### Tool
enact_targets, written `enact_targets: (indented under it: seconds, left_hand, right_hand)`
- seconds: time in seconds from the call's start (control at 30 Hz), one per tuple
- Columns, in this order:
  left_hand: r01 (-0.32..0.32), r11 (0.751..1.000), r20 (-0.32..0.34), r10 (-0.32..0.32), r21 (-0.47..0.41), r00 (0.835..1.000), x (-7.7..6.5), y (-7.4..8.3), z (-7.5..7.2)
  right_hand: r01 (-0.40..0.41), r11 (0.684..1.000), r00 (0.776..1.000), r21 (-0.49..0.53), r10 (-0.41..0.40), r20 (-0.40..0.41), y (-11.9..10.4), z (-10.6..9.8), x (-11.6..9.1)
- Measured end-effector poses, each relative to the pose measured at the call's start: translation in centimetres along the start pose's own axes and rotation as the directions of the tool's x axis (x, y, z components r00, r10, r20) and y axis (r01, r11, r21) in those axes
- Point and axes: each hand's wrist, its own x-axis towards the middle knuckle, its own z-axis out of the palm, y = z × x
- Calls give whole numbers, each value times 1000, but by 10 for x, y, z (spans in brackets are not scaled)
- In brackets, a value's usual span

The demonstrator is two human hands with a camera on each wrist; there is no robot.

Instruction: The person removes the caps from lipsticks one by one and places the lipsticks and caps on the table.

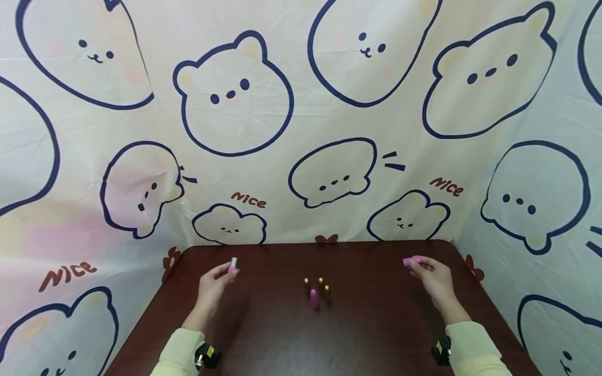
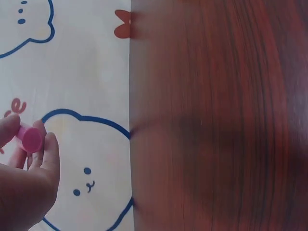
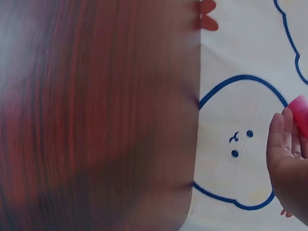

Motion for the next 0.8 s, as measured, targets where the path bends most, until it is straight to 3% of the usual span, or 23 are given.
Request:
enact_targets:
  seconds: [0.17,0.33,0.47,0.57,0.8]
  left_hand:
    - [-20,1000,-48,20,12,999,5,-2,-10]
    - [-21,998,-75,25,52,997,10,-5,-21]
    - [-21,995,-90,30,98,996,14,-8,-30]
    - [-16,988,-96,32,156,995,17,-10,-35]
    - [-9,951,-149,58,308,987,23,-18,-46]
  right_hand:
    - [1,977,1000,-214,-6,-23,9,-11,4]
    - [9,890,997,-455,-44,-66,16,-24,7]
    - [59,843,992,-534,-109,-63,20,-32,8]
    - [81,825,990,-560,-132,-51,23,-37,9]
    - [117,768,985,-630,-172,-27,32,-47,11]
